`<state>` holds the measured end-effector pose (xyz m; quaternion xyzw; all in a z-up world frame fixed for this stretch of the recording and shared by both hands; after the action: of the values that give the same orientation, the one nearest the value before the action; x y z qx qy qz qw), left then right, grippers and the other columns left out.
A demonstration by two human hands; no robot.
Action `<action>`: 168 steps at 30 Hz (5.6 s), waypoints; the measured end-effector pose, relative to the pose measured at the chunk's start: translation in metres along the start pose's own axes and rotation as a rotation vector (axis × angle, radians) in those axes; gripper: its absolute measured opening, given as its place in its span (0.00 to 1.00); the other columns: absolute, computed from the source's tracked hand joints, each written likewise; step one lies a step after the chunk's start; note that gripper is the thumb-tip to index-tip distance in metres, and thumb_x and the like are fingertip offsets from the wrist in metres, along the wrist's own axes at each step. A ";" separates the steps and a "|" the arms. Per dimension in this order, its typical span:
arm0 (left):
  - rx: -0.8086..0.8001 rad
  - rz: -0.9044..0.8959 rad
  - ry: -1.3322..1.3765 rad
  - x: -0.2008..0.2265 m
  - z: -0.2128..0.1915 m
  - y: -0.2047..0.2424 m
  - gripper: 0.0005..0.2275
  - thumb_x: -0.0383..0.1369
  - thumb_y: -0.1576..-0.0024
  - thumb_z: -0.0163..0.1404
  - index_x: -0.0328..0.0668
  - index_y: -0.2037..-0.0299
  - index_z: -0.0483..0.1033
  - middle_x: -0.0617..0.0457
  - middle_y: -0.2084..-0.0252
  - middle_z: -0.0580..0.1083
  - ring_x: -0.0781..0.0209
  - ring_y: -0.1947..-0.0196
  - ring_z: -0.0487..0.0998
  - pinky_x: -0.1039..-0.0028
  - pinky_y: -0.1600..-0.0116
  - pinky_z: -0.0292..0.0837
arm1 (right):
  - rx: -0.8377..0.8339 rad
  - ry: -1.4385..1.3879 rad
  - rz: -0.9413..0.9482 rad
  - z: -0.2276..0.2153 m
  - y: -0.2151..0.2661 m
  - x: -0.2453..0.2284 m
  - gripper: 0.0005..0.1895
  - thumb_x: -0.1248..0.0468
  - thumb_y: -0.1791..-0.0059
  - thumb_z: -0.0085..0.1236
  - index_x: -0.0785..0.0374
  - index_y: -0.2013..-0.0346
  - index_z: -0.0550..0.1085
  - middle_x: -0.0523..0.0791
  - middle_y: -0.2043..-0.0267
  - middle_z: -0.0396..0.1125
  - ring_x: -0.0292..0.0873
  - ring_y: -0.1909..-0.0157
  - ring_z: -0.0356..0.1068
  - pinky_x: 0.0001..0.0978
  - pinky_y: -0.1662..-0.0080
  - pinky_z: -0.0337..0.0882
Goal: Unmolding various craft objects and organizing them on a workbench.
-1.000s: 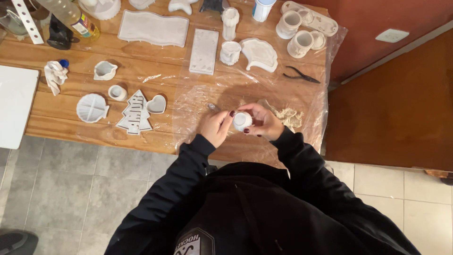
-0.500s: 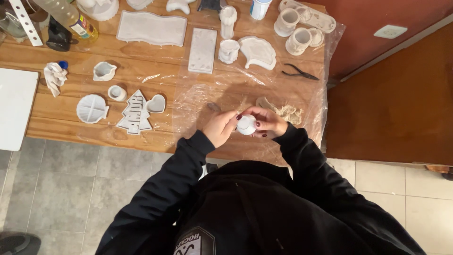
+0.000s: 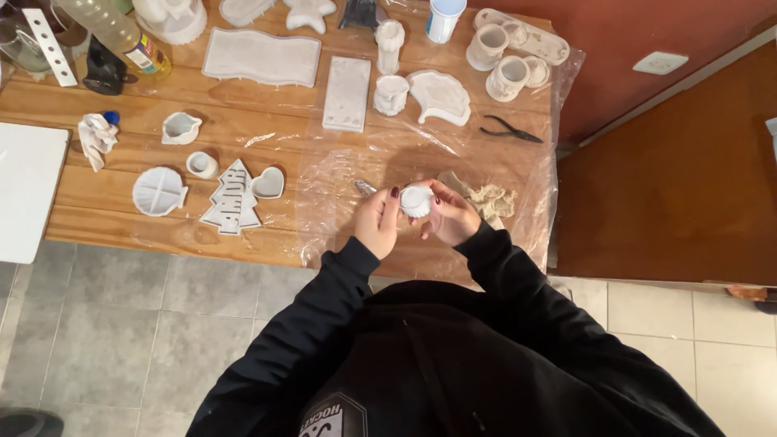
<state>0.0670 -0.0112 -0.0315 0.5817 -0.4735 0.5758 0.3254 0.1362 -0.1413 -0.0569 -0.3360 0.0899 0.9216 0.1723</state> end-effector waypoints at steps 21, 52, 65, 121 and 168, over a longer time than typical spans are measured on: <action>-0.050 0.141 -0.358 -0.006 0.003 -0.024 0.11 0.35 0.33 0.43 0.39 0.62 0.74 0.40 0.75 0.74 0.39 0.73 0.77 0.55 0.69 0.68 | 0.309 0.246 0.119 -0.005 0.000 -0.005 0.23 0.50 0.45 0.52 0.60 0.40 0.67 0.47 0.58 0.73 0.40 0.61 0.73 0.27 0.71 0.62; -0.127 0.134 -0.250 -0.004 0.001 -0.025 0.10 0.33 0.33 0.44 0.34 0.64 0.69 0.37 0.73 0.72 0.36 0.72 0.74 0.56 0.69 0.66 | 0.589 0.346 0.074 -0.018 -0.003 -0.019 0.20 0.53 0.44 0.49 0.64 0.44 0.71 0.45 0.54 0.73 0.36 0.59 0.73 0.24 0.70 0.71; -0.058 -0.016 -0.246 -0.020 -0.007 -0.020 0.14 0.37 0.32 0.44 0.40 0.69 0.71 0.48 0.81 0.71 0.52 0.81 0.75 0.63 0.73 0.66 | 0.536 0.404 -0.022 -0.033 -0.005 -0.016 0.19 0.69 0.51 0.60 0.72 0.45 0.73 0.52 0.49 0.73 0.48 0.51 0.77 0.42 0.51 0.81; -0.162 -0.338 0.882 -0.090 0.004 0.007 0.07 0.19 0.38 0.54 0.30 0.52 0.80 0.42 0.47 0.79 0.52 0.44 0.78 0.64 0.37 0.72 | 0.237 0.263 -0.147 -0.030 0.000 -0.009 0.01 0.72 0.48 0.60 0.66 0.62 0.76 0.43 0.52 0.64 0.39 0.47 0.65 0.31 0.44 0.64; -0.678 -0.303 0.293 0.128 -0.030 0.028 0.03 0.27 0.33 0.47 0.39 0.53 0.68 0.57 0.60 0.68 0.69 0.60 0.67 0.77 0.53 0.65 | -0.009 0.671 0.266 0.115 0.050 -0.082 0.06 0.64 0.42 0.47 0.64 0.60 0.66 0.39 0.68 0.58 0.32 0.70 0.55 0.26 0.66 0.59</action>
<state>0.0155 -0.0154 0.0931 0.4163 -0.4941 0.4090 0.6444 0.1077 -0.1765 0.0861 -0.6057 0.1803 0.7749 0.0102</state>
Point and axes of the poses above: each hand's wrist, its own y-axis away from the middle knuckle, its own z-axis out of the palm, x = y × z, the point moved 8 cm from there along -y, towards the middle knuckle
